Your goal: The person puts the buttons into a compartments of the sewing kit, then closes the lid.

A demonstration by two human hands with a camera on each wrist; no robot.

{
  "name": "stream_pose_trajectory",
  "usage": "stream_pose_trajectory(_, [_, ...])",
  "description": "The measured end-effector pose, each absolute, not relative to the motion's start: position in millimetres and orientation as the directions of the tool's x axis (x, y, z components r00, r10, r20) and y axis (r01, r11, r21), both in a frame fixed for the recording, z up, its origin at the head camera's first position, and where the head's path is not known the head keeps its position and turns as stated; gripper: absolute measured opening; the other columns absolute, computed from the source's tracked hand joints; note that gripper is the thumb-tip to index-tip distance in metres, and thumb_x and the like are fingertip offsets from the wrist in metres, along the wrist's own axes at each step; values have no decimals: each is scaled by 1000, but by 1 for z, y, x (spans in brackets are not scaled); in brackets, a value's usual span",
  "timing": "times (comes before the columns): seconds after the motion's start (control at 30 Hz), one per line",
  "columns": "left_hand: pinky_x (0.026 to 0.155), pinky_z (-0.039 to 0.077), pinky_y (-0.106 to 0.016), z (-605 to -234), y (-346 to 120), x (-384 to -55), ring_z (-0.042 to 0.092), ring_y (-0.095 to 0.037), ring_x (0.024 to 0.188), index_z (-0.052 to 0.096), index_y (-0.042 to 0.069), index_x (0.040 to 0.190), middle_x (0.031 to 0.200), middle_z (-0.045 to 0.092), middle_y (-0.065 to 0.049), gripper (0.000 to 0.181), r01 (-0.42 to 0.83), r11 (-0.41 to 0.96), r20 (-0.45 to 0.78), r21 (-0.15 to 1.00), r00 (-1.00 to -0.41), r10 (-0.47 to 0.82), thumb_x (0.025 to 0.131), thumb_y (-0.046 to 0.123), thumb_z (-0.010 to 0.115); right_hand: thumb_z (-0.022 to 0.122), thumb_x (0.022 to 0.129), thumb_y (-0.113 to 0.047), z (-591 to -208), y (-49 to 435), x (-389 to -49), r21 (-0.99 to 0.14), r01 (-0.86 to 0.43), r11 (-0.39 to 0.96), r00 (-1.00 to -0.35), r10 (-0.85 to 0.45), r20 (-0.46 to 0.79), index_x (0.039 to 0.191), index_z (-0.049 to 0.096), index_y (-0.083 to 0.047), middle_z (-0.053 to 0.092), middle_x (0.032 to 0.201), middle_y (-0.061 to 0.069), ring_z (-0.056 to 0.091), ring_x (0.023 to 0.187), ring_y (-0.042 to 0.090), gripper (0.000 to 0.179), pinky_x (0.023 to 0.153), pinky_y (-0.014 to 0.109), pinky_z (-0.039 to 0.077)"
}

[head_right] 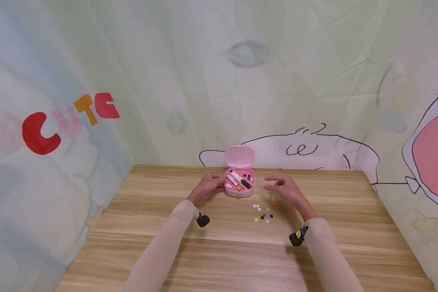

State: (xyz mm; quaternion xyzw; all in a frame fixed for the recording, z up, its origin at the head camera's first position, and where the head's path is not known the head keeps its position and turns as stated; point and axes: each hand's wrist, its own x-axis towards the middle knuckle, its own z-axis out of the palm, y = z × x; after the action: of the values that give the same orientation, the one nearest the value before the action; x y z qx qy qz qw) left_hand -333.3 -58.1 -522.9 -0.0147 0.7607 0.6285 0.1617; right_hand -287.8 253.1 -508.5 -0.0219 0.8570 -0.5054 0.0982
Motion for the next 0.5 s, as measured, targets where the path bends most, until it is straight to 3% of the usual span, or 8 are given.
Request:
stream_pose_trajectory(0.3, [86, 62, -32, -523, -58, -334, 70, -19, 94, 67, -11, 121, 112, 70, -19, 31, -231, 211, -269, 950, -947, 177, 101, 13, 64, 78, 95, -24, -514, 266, -265, -822, -57, 567, -975, -209, -76, 130, 70, -2, 64, 88, 10, 53, 83, 24, 42, 65, 29, 47])
stream_pose_trajectory(0.5, [84, 62, -30, -523, -58, -333, 70, -18, 92, 67, -11, 121, 111, 70, -18, 32, -227, 215, -266, 950, -948, 176, 100, 14, 65, 78, 95, -21, -520, 275, -248, -800, -121, 588, -958, -282, -62, 124, 72, -1, 66, 82, 8, 55, 75, 21, 35, 58, 26, 45])
